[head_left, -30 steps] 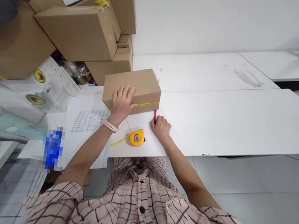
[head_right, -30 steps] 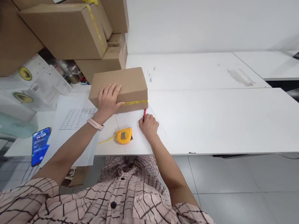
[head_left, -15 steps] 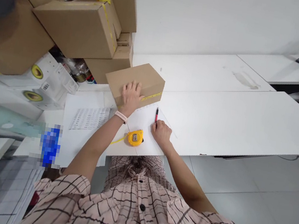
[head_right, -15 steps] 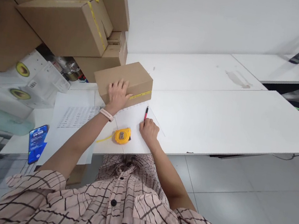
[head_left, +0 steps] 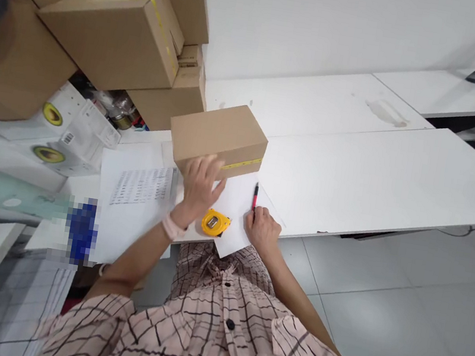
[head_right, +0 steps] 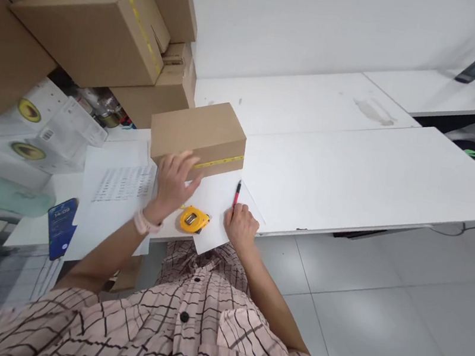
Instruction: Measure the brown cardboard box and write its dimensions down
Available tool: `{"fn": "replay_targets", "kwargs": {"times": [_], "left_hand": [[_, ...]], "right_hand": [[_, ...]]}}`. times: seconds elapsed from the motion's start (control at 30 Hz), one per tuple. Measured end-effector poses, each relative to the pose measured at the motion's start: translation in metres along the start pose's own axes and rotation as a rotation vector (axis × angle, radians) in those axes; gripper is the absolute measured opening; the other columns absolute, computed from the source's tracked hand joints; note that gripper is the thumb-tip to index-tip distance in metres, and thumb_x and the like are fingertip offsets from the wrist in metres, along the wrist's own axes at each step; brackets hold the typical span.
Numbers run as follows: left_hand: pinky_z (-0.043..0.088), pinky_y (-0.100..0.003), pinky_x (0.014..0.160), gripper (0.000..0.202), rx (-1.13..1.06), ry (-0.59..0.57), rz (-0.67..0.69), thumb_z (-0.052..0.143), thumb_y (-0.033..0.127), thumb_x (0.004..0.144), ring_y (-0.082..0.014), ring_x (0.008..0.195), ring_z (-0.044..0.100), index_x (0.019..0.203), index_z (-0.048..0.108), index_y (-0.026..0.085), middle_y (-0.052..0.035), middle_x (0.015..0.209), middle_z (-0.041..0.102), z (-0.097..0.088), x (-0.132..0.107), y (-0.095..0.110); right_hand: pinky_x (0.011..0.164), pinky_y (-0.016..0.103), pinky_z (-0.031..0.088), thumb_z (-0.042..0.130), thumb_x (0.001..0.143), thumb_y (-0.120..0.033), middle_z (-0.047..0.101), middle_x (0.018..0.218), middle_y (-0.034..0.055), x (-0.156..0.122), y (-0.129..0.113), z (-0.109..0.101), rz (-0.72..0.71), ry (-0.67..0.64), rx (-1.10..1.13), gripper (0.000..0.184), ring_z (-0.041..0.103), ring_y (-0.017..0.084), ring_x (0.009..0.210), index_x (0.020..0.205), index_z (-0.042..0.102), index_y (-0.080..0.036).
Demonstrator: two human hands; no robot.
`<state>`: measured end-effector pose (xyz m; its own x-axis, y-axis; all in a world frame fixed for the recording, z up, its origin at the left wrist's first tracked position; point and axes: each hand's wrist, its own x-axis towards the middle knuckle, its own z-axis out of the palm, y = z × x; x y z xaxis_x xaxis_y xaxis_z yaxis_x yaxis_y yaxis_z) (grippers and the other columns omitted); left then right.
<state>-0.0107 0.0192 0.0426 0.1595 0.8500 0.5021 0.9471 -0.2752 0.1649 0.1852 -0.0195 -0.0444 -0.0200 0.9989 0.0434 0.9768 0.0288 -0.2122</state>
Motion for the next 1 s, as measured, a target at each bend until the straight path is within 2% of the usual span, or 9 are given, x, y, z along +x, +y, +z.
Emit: {"fn": "replay_targets", "kwargs": {"times": [0.1,0.2,0.27,0.37,0.5,0.67,0.8,0.9,1.0], "left_hand": [[0.043,-0.048,0.107,0.043,-0.082,-0.1,0.033,0.061,0.044,0.093,-0.0333,0.124,0.055,0.128,0.063,0.018,-0.0162,0.135,0.062,0.001,-0.062,0.013],[0.045,-0.049,0.106,0.053,-0.103,-0.239,-0.067,0.067,0.046,0.09,-0.0339,0.124,0.055,0.135,0.059,0.018,-0.0167,0.137,0.06,0.011,-0.103,0.021],[0.045,-0.05,0.105,0.058,-0.108,-0.3,-0.098,0.07,0.046,0.088,-0.0343,0.122,0.055,0.137,0.057,0.019,-0.0161,0.137,0.06,0.017,-0.114,0.023],[0.047,-0.05,0.103,0.062,-0.127,-0.353,-0.037,0.074,0.04,0.084,-0.0339,0.117,0.056,0.139,0.056,0.019,-0.0155,0.134,0.059,0.021,-0.112,0.024],[0.048,-0.045,0.103,0.052,-0.173,-0.255,0.072,0.067,0.033,0.088,-0.0309,0.116,0.057,0.137,0.056,0.021,-0.0138,0.133,0.058,0.006,-0.08,0.016],[0.032,-0.057,0.116,0.054,-0.051,-0.013,0.076,0.059,0.042,0.095,-0.0371,0.139,0.043,0.145,0.048,0.023,-0.016,0.154,0.043,-0.032,0.013,-0.019],[0.029,-0.059,0.118,0.053,-0.035,-0.054,0.097,0.057,0.044,0.096,-0.037,0.145,0.037,0.145,0.048,0.025,-0.0143,0.16,0.037,-0.04,0.076,-0.051],[0.03,-0.059,0.119,0.054,-0.056,-0.12,0.091,0.058,0.048,0.095,-0.0365,0.146,0.036,0.143,0.05,0.026,-0.0135,0.16,0.037,-0.034,0.09,-0.064],[0.03,-0.06,0.119,0.068,-0.065,-0.17,0.077,0.066,0.055,0.088,-0.039,0.147,0.033,0.145,0.049,0.024,-0.0148,0.162,0.033,-0.027,0.085,-0.065]], "right_hand": [[0.056,0.029,0.018,0.038,0.103,-0.033,0.066,0.094,0.0074,0.002,0.0,-0.004,-0.013,-0.039,0.0,0.028,0.06,0.015,0.07,0.098,0.059,-0.016],[0.057,0.028,0.018,0.038,0.104,-0.047,0.067,0.093,0.0078,0.005,0.001,-0.006,-0.032,-0.057,-0.015,0.037,0.061,0.016,0.069,0.101,0.059,-0.016],[0.058,0.028,0.018,0.039,0.103,-0.052,0.067,0.093,0.008,0.006,0.002,-0.007,-0.043,-0.062,-0.024,0.04,0.061,0.016,0.067,0.101,0.058,-0.016],[0.058,0.028,0.017,0.038,0.104,-0.043,0.067,0.092,0.0076,0.006,0.002,-0.007,-0.032,-0.066,-0.029,0.034,0.058,0.014,0.064,0.1,0.058,-0.016],[0.056,0.029,0.013,0.036,0.104,-0.035,0.066,0.088,0.0064,0.001,0.006,-0.002,-0.044,-0.016,0.004,0.031,0.054,0.013,0.063,0.095,0.059,-0.016],[0.056,0.029,0.016,0.032,0.105,-0.037,0.064,0.087,0.0057,-0.006,0.022,0.01,-0.132,0.095,0.122,0.037,0.055,0.014,0.069,0.09,0.059,-0.017],[0.057,0.029,0.022,0.028,0.106,-0.038,0.065,0.091,0.0062,-0.009,0.033,0.016,-0.145,0.121,0.204,0.039,0.055,0.017,0.074,0.092,0.058,-0.018],[0.068,0.029,0.034,0.03,0.106,-0.035,0.069,0.098,0.0087,-0.013,0.035,0.016,-0.199,0.186,0.243,0.035,0.06,0.02,0.089,0.097,0.06,-0.019],[0.089,0.034,0.038,0.037,0.105,-0.03,0.073,0.115,0.0111,-0.018,0.037,0.018,-0.309,0.285,0.263,0.028,0.062,0.022,0.111,0.099,0.063,-0.019]]}}
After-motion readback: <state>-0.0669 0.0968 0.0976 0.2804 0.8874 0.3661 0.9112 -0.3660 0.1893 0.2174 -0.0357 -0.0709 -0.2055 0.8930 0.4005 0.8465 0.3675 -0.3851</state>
